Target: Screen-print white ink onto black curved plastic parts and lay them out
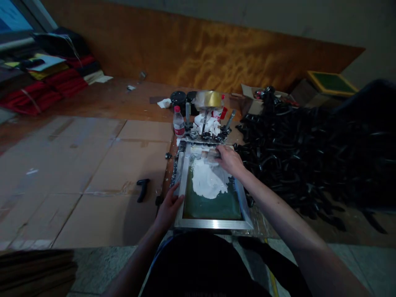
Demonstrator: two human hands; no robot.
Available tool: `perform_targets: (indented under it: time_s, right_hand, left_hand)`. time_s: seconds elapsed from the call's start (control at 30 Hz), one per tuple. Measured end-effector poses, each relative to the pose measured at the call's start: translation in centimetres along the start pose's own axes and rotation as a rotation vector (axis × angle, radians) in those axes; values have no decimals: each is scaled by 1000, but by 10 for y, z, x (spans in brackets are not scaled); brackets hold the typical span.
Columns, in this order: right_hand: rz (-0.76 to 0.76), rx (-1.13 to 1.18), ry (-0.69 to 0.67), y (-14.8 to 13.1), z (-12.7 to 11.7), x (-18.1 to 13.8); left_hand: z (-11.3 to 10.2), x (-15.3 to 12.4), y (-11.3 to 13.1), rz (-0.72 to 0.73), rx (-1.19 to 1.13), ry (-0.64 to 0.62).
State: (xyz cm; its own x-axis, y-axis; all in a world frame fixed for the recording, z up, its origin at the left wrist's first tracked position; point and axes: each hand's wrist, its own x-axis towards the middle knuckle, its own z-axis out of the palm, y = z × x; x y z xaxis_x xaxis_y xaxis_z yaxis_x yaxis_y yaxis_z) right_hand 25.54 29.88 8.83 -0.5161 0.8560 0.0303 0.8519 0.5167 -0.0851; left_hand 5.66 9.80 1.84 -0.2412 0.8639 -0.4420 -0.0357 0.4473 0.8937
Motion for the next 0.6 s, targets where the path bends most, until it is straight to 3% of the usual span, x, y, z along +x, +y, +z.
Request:
perform_targets:
  time_s: [0.13,0.27,0.4,0.6]
  right_hand:
    - [5,-83,-165,-4,1,-6]
    - [-56,-162,-159,-21,2,-28]
    - [-25,-185,-208,-44,-3,-46]
    - [-18,-34,-233,-44,-12,-36]
  left_hand:
    - [0,-1,-2,-12,19,30]
    - [-1,2,-6,-9,42,27]
    - [0,3,-6,-17,27,23]
    - [1,4,-7,0,-31,21]
